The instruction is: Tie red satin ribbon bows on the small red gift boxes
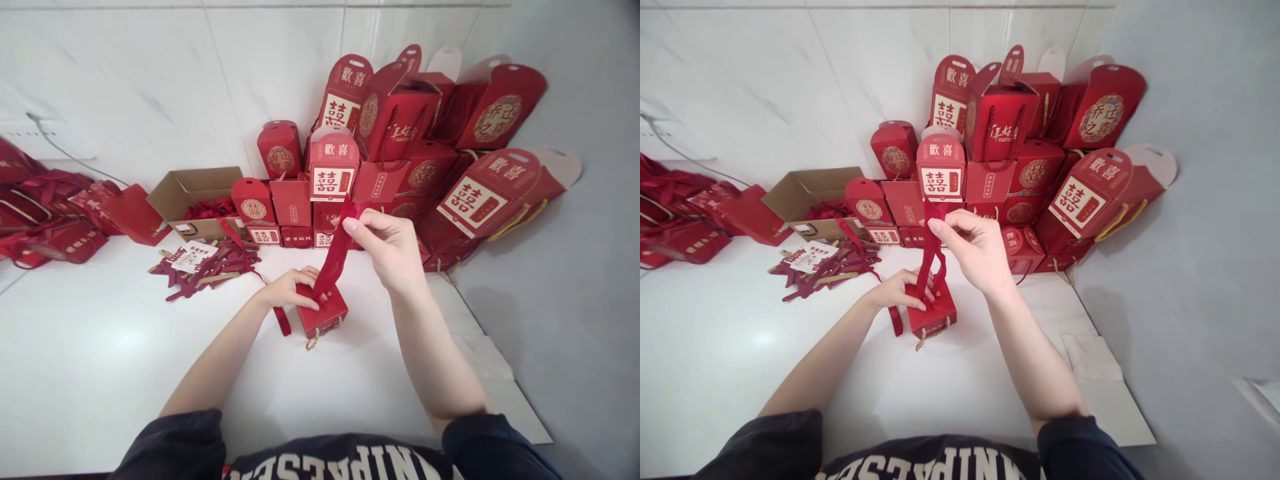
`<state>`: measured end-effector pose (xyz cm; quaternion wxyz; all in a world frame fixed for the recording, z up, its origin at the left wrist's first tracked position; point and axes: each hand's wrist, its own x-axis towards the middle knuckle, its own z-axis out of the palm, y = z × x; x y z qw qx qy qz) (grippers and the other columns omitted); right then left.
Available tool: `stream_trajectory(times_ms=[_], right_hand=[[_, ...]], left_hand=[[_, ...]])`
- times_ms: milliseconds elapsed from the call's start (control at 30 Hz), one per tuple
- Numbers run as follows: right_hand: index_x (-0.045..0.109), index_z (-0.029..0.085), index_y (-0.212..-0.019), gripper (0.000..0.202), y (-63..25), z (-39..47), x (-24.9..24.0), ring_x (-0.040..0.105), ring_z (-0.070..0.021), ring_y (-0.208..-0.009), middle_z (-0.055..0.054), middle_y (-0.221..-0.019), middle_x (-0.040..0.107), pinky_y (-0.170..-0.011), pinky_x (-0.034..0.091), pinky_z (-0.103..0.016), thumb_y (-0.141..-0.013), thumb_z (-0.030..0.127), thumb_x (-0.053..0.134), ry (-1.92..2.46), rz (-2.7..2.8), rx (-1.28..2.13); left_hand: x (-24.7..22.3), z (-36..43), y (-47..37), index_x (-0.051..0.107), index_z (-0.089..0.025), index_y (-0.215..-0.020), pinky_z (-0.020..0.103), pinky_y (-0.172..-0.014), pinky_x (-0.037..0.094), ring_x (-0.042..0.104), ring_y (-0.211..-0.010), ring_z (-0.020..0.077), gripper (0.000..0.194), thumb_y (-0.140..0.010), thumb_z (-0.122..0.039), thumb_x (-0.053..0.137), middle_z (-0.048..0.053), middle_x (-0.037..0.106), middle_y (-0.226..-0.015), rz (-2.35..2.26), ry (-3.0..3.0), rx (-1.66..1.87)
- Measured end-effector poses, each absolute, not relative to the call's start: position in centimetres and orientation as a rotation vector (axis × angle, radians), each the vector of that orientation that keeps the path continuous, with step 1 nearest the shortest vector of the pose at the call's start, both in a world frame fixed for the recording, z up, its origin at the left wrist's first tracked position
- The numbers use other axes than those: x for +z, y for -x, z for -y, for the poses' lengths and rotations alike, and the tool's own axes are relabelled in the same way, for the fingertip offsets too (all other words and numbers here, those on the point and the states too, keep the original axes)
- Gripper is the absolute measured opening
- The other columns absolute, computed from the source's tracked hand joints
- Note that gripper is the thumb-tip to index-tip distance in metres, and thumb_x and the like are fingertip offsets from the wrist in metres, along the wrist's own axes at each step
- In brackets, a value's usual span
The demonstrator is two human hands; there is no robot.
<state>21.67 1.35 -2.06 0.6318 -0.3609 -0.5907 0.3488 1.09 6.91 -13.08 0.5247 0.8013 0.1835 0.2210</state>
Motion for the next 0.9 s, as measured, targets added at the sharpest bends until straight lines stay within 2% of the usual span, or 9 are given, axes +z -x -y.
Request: stream_trajectory(times_ms=[233,467,600,900], right_hand=[[0.068,0.02,-0.067,0.021,-21.0,-0.6,-2.1,0.057,-0.0135,-0.071,0.0,-0.074,0.063,-0.068,0.046,-0.028,-0.082,0.035,0.067,0.826,1.337,0.807],[0.068,0.022,-0.068,0.02,-21.3,-0.6,-1.7,0.062,-0.0159,-0.075,0.0,-0.071,0.063,-0.069,0.049,-0.03,-0.082,0.036,0.066,0.814,1.27,0.724],[0.068,0.023,-0.066,0.02,-21.8,-0.4,-1.2,0.065,-0.0174,-0.078,0.0,-0.072,0.064,-0.073,0.051,-0.032,-0.082,0.034,0.067,0.826,1.284,0.653],[0.067,0.021,-0.061,0.023,-22.0,0.0,-0.8,0.06,-0.0136,-0.068,0.002,-0.065,0.06,-0.065,0.048,-0.029,-0.081,0.032,0.068,0.864,1.339,0.577]], left_hand=[[-13.5,-7.0,-1.0,0.075,-0.016,-0.075,0.039,-0.099,0.041,0.058,-0.104,0.0246,0.019,-0.063,-0.029,0.082,0.01,0.069,-0.092,-0.446,-1.864,0.553],[-13.2,-7.3,-1.0,0.077,-0.02,-0.09,0.043,-0.105,0.035,0.05,-0.116,0.0259,0.021,-0.072,-0.03,0.076,0.013,0.07,-0.11,-0.376,-1.947,0.49],[-13.3,-7.2,-1.2,0.077,-0.02,-0.091,0.041,-0.101,0.038,0.052,-0.108,0.0231,0.019,-0.081,-0.032,0.067,0.011,0.073,-0.103,-0.436,-1.941,0.501],[-13.2,-6.9,-1.6,0.079,-0.02,-0.083,0.038,-0.097,0.041,0.055,-0.101,0.0229,0.014,-0.074,-0.031,0.074,0.01,0.075,-0.086,-0.414,-1.931,0.551]])
